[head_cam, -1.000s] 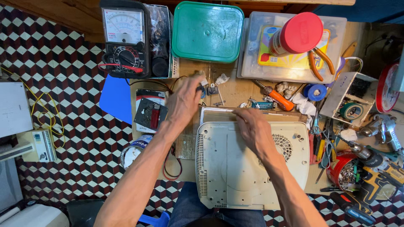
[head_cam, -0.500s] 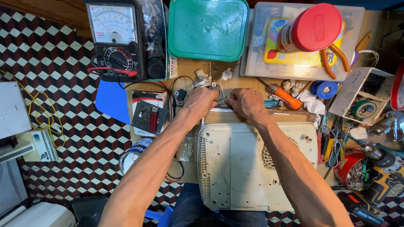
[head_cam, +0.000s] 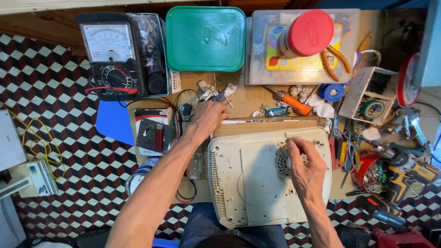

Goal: The person wipes the inside of a white plastic casing with a cloth, then places it over an electronic assembly containing a copper coil. They secure the casing by driving multiple screws into the back using a cordless drill.

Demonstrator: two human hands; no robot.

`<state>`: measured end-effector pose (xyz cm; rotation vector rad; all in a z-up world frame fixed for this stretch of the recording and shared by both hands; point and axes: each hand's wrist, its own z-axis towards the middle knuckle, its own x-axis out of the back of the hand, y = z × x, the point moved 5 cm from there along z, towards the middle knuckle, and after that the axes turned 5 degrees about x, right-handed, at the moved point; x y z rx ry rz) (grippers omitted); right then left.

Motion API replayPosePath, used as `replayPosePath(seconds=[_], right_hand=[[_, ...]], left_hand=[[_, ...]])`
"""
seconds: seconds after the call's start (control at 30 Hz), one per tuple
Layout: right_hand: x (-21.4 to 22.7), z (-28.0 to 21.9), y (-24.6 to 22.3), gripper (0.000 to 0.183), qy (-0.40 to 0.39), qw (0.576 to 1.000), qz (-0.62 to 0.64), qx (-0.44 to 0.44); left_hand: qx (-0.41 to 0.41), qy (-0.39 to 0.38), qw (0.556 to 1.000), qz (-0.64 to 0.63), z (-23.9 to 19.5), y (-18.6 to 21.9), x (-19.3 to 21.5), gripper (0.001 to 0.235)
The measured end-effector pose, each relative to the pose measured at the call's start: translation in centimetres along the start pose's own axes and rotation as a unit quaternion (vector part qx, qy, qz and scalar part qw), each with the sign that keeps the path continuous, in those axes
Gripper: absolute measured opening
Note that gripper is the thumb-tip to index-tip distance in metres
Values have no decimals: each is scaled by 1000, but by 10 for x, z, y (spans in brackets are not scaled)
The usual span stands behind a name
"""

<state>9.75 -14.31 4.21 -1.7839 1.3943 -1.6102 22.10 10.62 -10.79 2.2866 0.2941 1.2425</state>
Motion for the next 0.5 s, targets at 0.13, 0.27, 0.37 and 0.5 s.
replayPosePath(seconds=[0.13,0.27,0.37,0.5], right_hand=[[24,-47,27,21,26,996,13,-78],[31,-69,30,20,30,999,-21,-15],[29,-72,23,18,38,999,-31,9],[34,-68,12,16,33,999,-13,32]], left_hand=[[-9,-7,1000,15,13,3,-14,13],[-81,12,988,133,27,10,-33,11],[-107,0,976,191,41,12,-43,11],[-58,-64,973,212,49,16,-33,15]])
